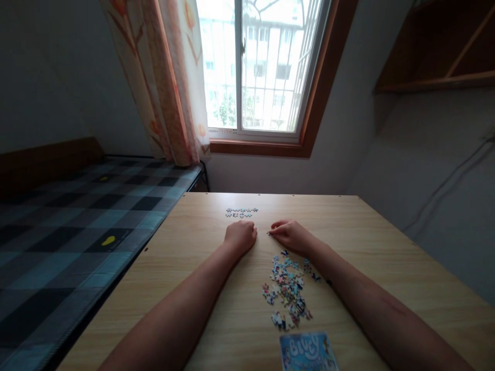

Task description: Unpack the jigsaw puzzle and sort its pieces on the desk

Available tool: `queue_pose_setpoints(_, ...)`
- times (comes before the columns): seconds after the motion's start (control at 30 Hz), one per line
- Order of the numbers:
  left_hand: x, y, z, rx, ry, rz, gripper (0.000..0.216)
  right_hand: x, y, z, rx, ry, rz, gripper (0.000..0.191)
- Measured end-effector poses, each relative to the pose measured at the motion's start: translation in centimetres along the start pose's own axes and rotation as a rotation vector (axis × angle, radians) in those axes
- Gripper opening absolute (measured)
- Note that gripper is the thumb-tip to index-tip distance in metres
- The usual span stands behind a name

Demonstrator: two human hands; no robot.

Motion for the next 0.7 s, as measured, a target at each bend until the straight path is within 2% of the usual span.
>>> queue_pose_setpoints(0.23, 0.1, 0.4, -0.1, -0.004, 0.008, 0.003, 0.039, -2.1, 1.9, -3.3, -0.074, -0.005, 0.250, 0.031)
queue_pose_setpoints(0.4, 0.2, 0.5, -0.2, 0.014, 0.003, 0.021, 0.039, -3.1, 2.3, -5.6, -0.099, 0.034, 0.310, 0.029)
queue_pose_setpoints(0.7, 0.2, 0.5, -0.2, 0.006, 0.006, 0.029, 0.038, -3.1, 2.1, -5.7, -0.175, -0.015, 0.331, 0.032)
Point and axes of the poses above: each hand's wrist, its own z-axis away from the middle knuckle, its own y-axis out of the palm, x = y × z, the point moved 5 cm from there along -z, towards the middle knuckle, and after that the axes turned 1 degree about -y, right-handed, at the moved point
